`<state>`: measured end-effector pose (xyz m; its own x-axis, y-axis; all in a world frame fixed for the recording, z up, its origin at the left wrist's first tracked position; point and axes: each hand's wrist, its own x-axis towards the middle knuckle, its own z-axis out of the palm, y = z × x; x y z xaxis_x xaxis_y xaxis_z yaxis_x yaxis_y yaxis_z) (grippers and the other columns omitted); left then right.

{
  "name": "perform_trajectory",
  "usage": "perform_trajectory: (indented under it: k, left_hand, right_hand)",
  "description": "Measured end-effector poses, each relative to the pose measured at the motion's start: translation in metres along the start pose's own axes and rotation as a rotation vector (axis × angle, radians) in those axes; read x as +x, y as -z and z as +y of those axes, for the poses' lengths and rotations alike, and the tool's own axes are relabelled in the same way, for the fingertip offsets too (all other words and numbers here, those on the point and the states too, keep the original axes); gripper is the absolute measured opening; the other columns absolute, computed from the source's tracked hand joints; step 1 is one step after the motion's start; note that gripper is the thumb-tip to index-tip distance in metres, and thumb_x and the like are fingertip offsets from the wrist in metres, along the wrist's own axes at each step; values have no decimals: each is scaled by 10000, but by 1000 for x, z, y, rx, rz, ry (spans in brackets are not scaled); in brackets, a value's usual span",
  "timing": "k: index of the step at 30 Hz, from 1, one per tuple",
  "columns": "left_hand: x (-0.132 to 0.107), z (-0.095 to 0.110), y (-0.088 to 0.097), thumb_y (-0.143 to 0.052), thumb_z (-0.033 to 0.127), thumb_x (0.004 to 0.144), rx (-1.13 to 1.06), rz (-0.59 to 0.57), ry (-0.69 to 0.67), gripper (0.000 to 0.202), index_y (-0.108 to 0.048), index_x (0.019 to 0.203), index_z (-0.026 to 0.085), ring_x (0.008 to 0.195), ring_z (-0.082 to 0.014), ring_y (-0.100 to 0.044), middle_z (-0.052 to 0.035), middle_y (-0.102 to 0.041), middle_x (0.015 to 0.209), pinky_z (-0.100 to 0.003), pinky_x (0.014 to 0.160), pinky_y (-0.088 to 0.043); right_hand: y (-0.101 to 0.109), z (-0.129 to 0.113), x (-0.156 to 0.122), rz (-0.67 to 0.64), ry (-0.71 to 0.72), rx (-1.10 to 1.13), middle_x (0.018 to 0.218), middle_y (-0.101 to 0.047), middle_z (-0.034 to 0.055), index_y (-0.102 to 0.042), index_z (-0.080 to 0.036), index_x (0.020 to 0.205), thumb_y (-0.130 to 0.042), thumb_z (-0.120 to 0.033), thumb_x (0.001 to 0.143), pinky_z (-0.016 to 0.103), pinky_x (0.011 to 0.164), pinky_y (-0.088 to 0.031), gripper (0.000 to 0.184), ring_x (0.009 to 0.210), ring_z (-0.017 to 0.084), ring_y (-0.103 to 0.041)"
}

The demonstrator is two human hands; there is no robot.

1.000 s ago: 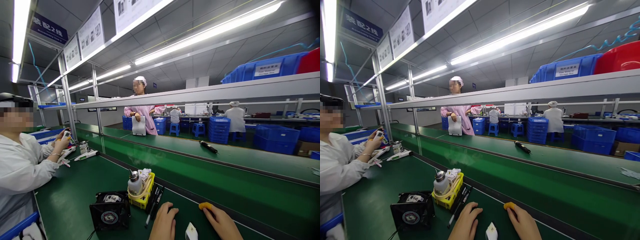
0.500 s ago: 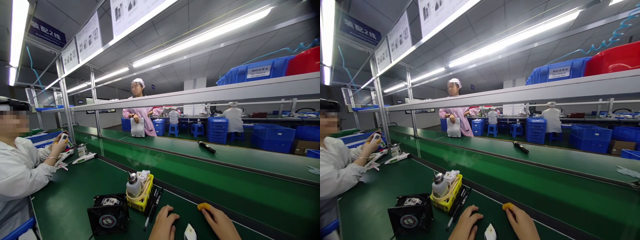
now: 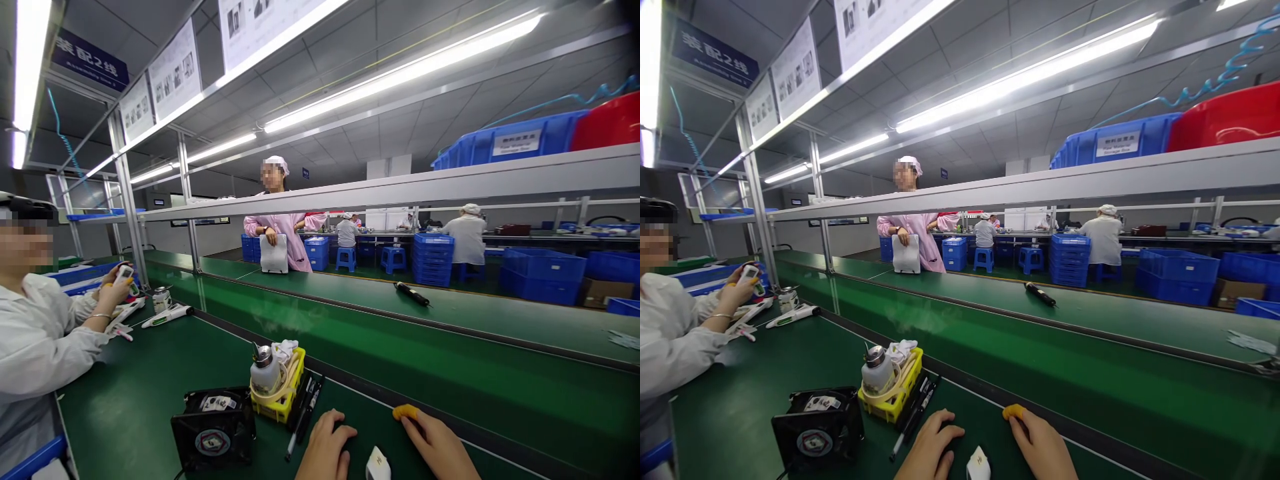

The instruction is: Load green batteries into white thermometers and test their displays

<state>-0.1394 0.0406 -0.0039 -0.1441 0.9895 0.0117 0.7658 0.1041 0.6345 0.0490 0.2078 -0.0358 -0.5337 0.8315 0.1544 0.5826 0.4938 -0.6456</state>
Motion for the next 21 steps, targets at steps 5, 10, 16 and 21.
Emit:
perform_trajectory:
  k: [5, 10, 16, 21]
  left_hand:
    - [4, 0, -5, -457, 74, 690, 49, 81, -19, 525, -611, 1173, 207, 1278, -298, -426, -143, -505, 1318, -482, 1080, -306]
    - [6, -3, -11, -468, 52, 702, 84, 199, -108, 461, -652, 1112, 154, 1189, -307, -509, -178, -572, 1217, -509, 1068, -326]
    - [2, -14, -15, -328, 170, 893, -8, 243, -155, 360, -604, 1123, 184, 1194, -263, -473, -138, -538, 1219, -513, 1061, -323]
    - [3, -8, -9, -345, 270, 940, -101, 211, -180, 317, -565, 1161, 215, 1150, -233, -505, -91, -580, 1174, -472, 1034, -359]
  right_hand:
    - [2, -3, 1, -21, 7, -10, 929, -712, 82, -679, -201, 998, -345, -468, 847, 320, 694, -493, 453, 836, 251, -660]
    - [12, -21, -7, -2, 30, -27, 994, -704, 111, -682, -174, 1036, -347, -396, 844, 351, 771, -495, 445, 905, 268, -653]
    - [15, -36, -15, -8, 117, 50, 770, -678, 111, -701, -127, 937, -429, -370, 829, 348, 670, -451, 380, 704, 242, -614]
    - [9, -23, -8, -182, 119, 256, 720, -632, 48, -682, -133, 885, -531, -441, 803, 264, 583, -415, 353, 610, 146, -530]
